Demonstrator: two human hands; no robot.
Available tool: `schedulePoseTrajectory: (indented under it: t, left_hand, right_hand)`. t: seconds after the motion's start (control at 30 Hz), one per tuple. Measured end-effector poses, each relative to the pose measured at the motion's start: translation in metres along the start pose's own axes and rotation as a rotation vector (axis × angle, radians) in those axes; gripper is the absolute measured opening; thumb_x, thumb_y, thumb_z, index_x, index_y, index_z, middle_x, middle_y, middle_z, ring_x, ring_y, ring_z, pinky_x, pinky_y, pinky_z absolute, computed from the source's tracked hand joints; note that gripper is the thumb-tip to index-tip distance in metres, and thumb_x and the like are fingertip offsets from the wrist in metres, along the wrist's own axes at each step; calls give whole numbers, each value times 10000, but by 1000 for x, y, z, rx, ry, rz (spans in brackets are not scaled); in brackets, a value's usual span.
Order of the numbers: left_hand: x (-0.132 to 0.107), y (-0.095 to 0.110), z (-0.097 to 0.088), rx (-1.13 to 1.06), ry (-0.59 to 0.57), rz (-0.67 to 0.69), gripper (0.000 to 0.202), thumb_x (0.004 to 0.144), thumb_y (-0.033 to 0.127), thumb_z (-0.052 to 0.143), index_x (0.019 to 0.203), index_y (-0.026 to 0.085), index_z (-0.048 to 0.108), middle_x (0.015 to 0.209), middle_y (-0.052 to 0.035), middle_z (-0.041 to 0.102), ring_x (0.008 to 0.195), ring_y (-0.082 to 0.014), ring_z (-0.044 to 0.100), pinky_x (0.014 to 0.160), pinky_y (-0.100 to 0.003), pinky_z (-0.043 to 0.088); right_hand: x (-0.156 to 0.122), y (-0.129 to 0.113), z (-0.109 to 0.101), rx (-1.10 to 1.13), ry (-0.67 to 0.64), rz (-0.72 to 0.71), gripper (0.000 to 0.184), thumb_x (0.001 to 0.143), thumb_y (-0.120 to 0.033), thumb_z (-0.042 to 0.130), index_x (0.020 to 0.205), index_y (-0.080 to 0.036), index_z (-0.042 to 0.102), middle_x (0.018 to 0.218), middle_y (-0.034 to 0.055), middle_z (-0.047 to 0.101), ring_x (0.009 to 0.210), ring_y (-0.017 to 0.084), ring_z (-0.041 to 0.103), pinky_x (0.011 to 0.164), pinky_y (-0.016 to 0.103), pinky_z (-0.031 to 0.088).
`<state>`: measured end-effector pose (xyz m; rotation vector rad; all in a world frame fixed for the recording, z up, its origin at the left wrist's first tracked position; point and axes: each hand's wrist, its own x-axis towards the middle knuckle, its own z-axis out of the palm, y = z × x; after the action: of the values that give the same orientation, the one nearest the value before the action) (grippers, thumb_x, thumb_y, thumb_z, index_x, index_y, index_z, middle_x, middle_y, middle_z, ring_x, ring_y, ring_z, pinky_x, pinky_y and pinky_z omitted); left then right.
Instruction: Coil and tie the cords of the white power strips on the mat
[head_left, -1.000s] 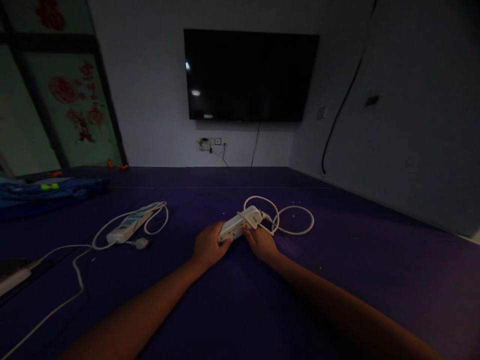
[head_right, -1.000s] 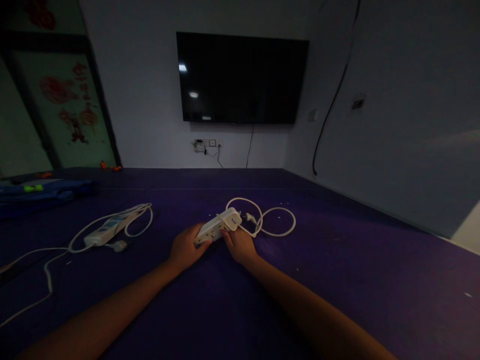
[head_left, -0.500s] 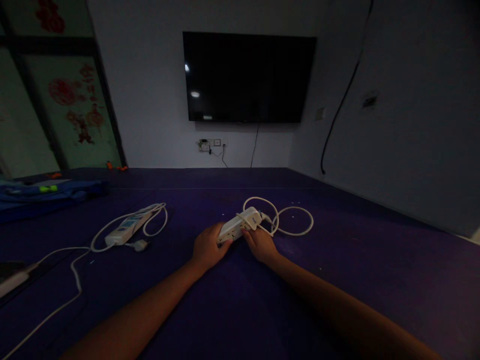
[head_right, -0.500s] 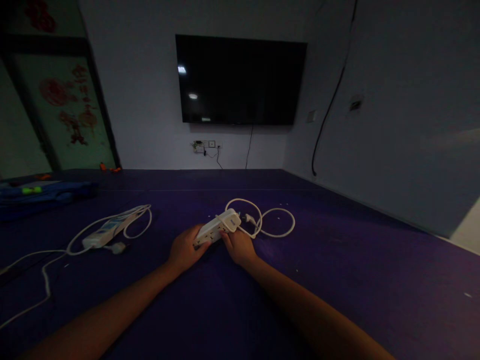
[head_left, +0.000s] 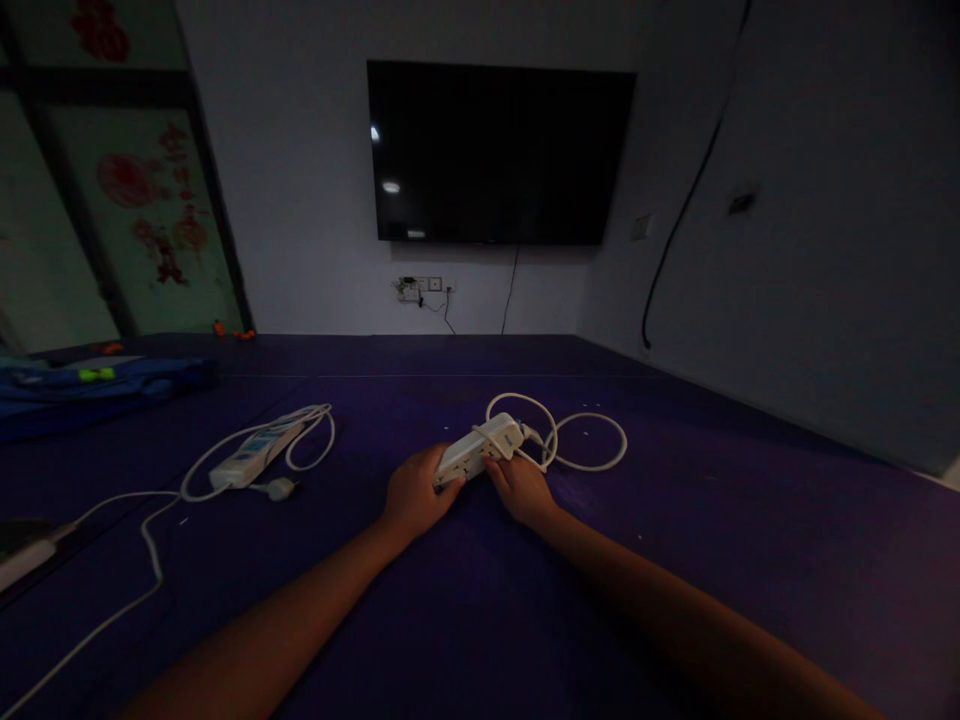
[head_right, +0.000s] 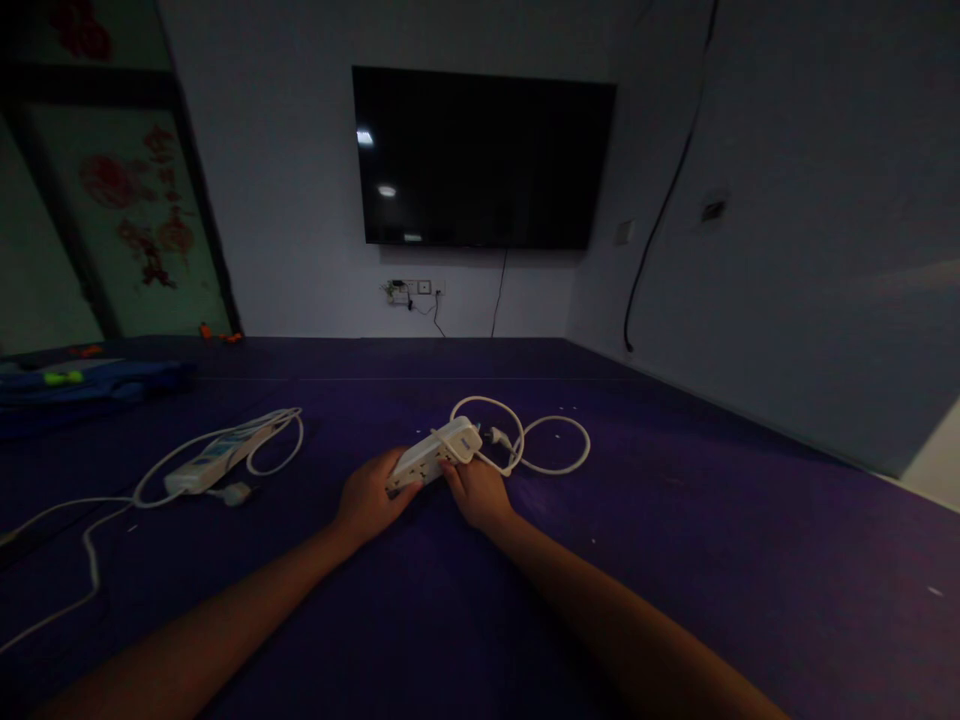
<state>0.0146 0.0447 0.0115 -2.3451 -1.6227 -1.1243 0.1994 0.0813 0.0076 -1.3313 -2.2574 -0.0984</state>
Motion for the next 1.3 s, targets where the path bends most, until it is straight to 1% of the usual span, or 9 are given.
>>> schedulePoseTrajectory:
  t: [0.17, 0.37, 0.6, 0.77, 0.93, 1.17, 1.3]
  left_hand:
    - [0, 1, 0, -6, 2, 4, 383, 767, 384, 524, 1117, 233, 484, 1051, -45, 624, 925, -203, 588, 805, -317, 453]
    - [1, 0, 1, 13, -8, -25, 398, 751, 392, 540, 1110, 227, 494, 1058, -53, 618, 931, -208, 584, 795, -316, 453]
    - [0, -1, 2, 0, 12, 7, 385, 759, 393, 527, 1103, 227, 487, 1037, -47, 624, 911, -204, 588, 785, -320, 457]
    - [0, -1, 1, 10, 5, 8, 369, 765, 397, 517, 1088, 222, 494, 1032, -46, 627, 902, -202, 589, 772, -314, 459]
    - [0, -2, 2, 8, 18, 19, 382, 767, 402, 516, 1104, 225, 482, 1041, -42, 624, 913, -202, 589, 780, -316, 460]
    - [0, -1, 1, 15, 27, 9, 399, 752, 397, 535, 1108, 222, 488, 1038, -50, 624, 910, -208, 590, 786, -329, 462]
    - [0, 2, -1, 20, 24, 11, 400, 754, 392, 533, 1116, 226, 485, 1034, -46, 625, 908, -207, 592, 785, -323, 462]
  right_hand:
    - [0, 0, 0, -2, -8, 1, 480, 934, -356, 185, 942, -134, 610, 912, 104, 656, 884, 197, 595, 755, 254, 409]
    - [-1, -2, -1, -5, -8, 15, 463, 931, -364, 214, 989, -132, 612, 924, 107, 658, 894, 199, 597, 749, 248, 413]
    - [-1, -2, -1, 16, 10, -12, 461, 935, -358, 208, 992, -143, 611, 926, 99, 657, 903, 190, 594, 771, 245, 408]
    - [-1, 0, 0, 1, 7, 1, 485, 934, -362, 192, 937, -132, 619, 893, 105, 659, 876, 199, 600, 750, 256, 417]
    - [-1, 1, 2, 14, 36, -17, 476, 933, -358, 195, 969, -133, 613, 925, 106, 655, 901, 200, 594, 763, 257, 415]
    - [0, 0, 1, -4, -4, 5, 471, 932, -370, 205, 964, -140, 615, 918, 102, 658, 887, 198, 600, 757, 255, 417]
    - [0, -1, 0, -9, -7, 18, 459, 930, -371, 214, 984, -140, 607, 949, 108, 653, 916, 197, 591, 774, 252, 411]
